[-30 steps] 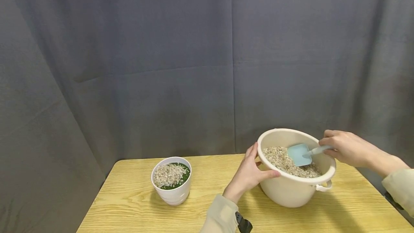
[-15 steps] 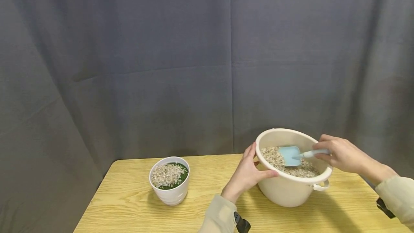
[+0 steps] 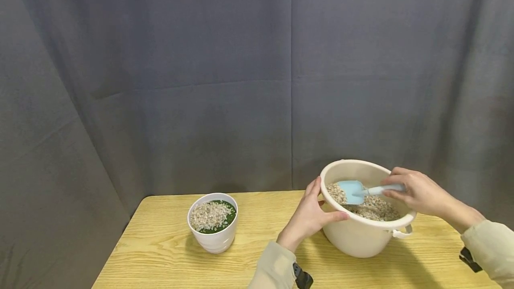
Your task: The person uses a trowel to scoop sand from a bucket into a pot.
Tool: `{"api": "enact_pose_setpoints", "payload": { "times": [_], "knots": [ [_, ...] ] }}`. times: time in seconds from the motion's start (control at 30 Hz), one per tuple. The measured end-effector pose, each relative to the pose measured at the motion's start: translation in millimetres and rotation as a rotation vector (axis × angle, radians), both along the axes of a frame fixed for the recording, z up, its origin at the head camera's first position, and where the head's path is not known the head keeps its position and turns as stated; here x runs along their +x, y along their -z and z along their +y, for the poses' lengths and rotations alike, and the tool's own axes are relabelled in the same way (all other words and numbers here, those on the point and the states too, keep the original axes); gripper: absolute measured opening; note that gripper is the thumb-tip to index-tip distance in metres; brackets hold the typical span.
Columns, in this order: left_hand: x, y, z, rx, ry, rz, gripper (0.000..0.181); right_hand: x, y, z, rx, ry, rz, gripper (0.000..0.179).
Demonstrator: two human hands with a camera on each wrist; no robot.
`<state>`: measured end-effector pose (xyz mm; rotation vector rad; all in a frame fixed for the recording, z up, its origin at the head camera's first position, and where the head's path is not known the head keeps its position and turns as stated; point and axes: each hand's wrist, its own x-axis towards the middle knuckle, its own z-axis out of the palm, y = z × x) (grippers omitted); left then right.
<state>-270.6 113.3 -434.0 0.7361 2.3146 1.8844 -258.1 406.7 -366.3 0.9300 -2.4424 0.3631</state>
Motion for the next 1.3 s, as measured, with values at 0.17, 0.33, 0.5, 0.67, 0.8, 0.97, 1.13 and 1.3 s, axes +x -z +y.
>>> {"api": "enact_pose_setpoints", "payload": {
  "times": [0.17,0.33,0.5,0.67,0.8,0.97,1.13,1.3],
  "knots": [
    [-0.9,1.4,-0.3,0.013,0.004,0.002,0.117,1.4,3.9,-2.0,-0.037,0.023,-0.061,0.022],
    [-1.5,1.7,-0.7,0.015,0.004,0.013,0.117,1.9,3.9,-2.7,-0.057,0.029,-0.113,0.019],
    [-0.9,1.5,-1.4,0.022,0.013,0.022,0.115,4.4,1.8,-3.2,-0.091,0.015,-0.167,0.018],
    [0.3,1.1,-1.9,0.017,0.021,0.020,0.115,8.1,0.6,-2.6,-0.123,0.032,-0.194,0.017],
    [1.7,0.7,-2.6,0.008,0.014,0.016,0.115,10.8,-0.3,-0.5,-0.147,0.033,-0.198,0.018],
    [1.3,0.8,-4.2,-0.006,0.003,0.012,0.116,14.9,-1.2,4.0,-0.195,0.057,-0.215,0.017],
    [-0.3,0.7,-5.1,-0.004,-0.003,0.014,0.116,18.6,-1.4,8.0,-0.235,0.082,-0.220,0.016],
    [-1.3,0.8,-3.9,0.015,-0.001,0.013,0.115,22.3,-0.4,11.0,-0.276,0.094,-0.220,0.016]
  ]
}}
